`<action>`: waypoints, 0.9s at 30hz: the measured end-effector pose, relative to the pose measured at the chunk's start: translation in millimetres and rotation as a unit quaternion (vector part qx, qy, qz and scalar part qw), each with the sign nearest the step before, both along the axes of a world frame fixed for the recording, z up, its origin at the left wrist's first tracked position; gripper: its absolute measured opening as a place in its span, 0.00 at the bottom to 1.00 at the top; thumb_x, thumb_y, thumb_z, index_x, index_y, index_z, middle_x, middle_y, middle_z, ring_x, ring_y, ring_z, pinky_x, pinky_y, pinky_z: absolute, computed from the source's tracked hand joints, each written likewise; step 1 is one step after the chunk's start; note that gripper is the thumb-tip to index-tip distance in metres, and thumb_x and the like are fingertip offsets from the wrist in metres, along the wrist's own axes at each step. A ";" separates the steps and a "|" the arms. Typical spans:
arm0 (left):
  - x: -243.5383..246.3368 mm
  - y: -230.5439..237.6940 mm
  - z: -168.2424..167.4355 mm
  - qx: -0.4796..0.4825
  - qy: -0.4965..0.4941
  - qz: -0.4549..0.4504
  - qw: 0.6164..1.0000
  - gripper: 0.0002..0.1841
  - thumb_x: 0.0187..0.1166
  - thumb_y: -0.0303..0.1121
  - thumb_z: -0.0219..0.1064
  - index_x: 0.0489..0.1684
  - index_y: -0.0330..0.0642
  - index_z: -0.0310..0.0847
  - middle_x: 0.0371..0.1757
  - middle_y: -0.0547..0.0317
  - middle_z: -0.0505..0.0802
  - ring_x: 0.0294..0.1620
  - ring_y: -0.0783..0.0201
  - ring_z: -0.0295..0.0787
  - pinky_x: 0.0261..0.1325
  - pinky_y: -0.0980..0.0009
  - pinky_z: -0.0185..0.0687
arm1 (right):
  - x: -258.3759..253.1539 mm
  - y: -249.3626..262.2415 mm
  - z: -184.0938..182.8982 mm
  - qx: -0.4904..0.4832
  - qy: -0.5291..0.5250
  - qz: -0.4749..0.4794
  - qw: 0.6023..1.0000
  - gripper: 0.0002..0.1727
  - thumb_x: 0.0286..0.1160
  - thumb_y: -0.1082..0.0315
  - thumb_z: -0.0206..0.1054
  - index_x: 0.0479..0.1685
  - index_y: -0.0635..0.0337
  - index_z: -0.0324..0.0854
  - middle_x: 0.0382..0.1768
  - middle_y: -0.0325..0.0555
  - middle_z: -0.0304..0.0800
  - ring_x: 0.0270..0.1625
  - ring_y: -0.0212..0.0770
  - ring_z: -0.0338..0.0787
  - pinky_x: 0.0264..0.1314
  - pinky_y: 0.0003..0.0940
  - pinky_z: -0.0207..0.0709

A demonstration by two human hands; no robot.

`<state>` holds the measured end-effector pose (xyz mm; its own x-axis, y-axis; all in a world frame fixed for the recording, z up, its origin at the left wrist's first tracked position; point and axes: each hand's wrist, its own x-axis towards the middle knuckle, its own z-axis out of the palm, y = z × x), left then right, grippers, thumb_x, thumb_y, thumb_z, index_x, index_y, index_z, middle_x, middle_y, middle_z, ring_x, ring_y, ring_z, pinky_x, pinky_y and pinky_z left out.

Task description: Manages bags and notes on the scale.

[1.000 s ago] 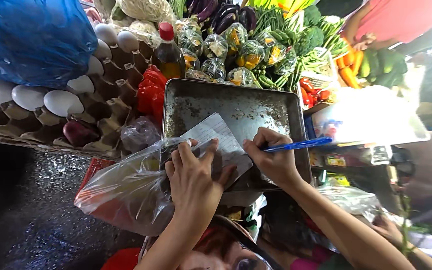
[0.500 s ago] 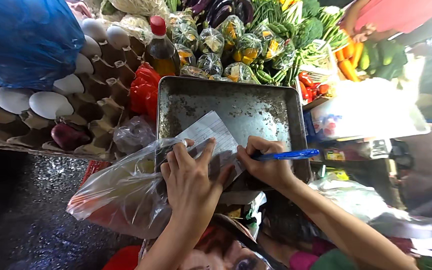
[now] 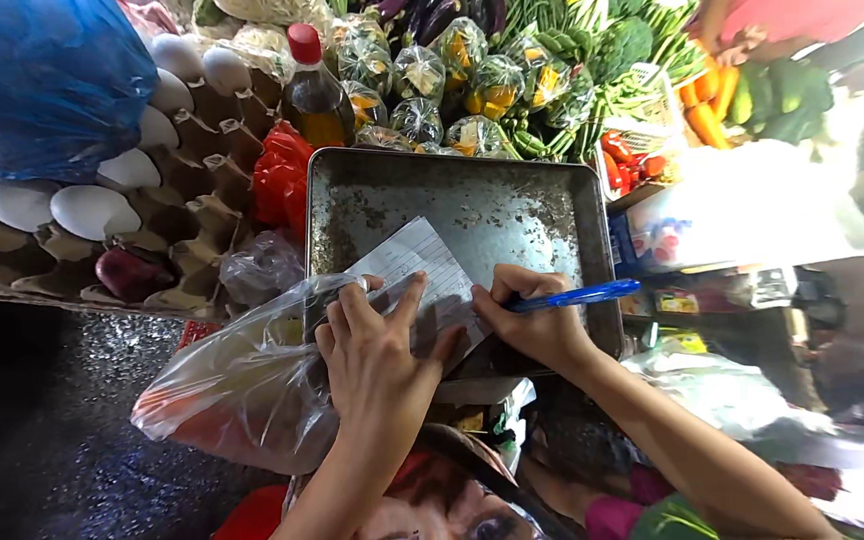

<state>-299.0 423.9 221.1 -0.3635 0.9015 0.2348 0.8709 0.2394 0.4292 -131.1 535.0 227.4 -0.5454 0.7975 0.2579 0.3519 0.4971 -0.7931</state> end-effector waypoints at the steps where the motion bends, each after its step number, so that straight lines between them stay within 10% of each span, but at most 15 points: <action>1: -0.1 0.0 0.1 0.002 -0.001 -0.001 1.000 0.36 0.65 0.77 0.61 0.69 0.71 0.87 0.62 0.44 0.82 0.56 0.46 0.77 0.53 0.49 0.66 | 0.4 0.6 0.0 -0.005 0.003 -0.008 1.000 0.16 0.66 0.74 0.70 0.14 0.54 0.72 0.13 0.29 0.73 0.18 0.16 0.70 0.19 0.13 0.60; 14: -0.2 -0.3 -0.3 -0.003 0.000 -0.001 1.000 0.37 0.64 0.78 0.62 0.70 0.73 0.86 0.64 0.46 0.80 0.57 0.47 0.76 0.54 0.48 0.66 | 3.5 1.7 2.2 -0.006 -0.013 0.013 1.000 0.16 0.65 0.74 0.70 0.13 0.54 0.72 0.13 0.30 0.71 0.17 0.18 0.69 0.18 0.15 0.59; 18: -0.1 0.4 -1.7 0.004 0.022 -0.001 1.000 0.38 0.63 0.79 0.61 0.70 0.72 0.87 0.63 0.43 0.81 0.57 0.44 0.78 0.54 0.47 0.67 | 13.0 10.9 4.9 -0.188 0.096 0.001 0.977 0.16 0.75 0.71 0.66 0.18 0.52 0.71 0.13 0.30 0.71 0.15 0.22 0.70 0.18 0.17 0.64; 21: 0.4 0.6 -0.9 0.008 0.022 -0.001 1.000 0.37 0.62 0.78 0.64 0.68 0.73 0.88 0.64 0.40 0.81 0.60 0.41 0.78 0.56 0.45 0.68 | 16.1 20.1 13.5 -0.390 0.247 -0.072 0.884 0.25 0.94 0.45 0.43 0.30 0.43 0.76 0.19 0.28 0.75 0.15 0.23 0.69 0.18 0.17 0.65; 24: 0.2 2.2 -1.1 0.006 0.021 -0.003 1.000 0.38 0.60 0.79 0.64 0.67 0.72 0.88 0.65 0.39 0.82 0.61 0.38 0.78 0.56 0.41 0.69 | 19.4 28.5 20.5 -0.517 0.386 -0.092 0.759 0.40 0.91 0.36 0.26 0.63 0.49 0.83 0.42 0.43 0.94 0.38 0.35 0.93 0.41 0.28 0.87; 27: -1.4 3.4 -1.6 0.008 0.032 -0.001 0.999 0.39 0.59 0.81 0.62 0.67 0.72 0.89 0.64 0.39 0.83 0.61 0.39 0.78 0.55 0.43 0.69 | 23.3 32.8 15.5 -0.543 0.446 -0.007 0.712 0.46 0.88 0.34 0.18 0.85 0.50 0.69 0.71 0.56 0.85 0.70 0.51 0.88 0.72 0.46 0.82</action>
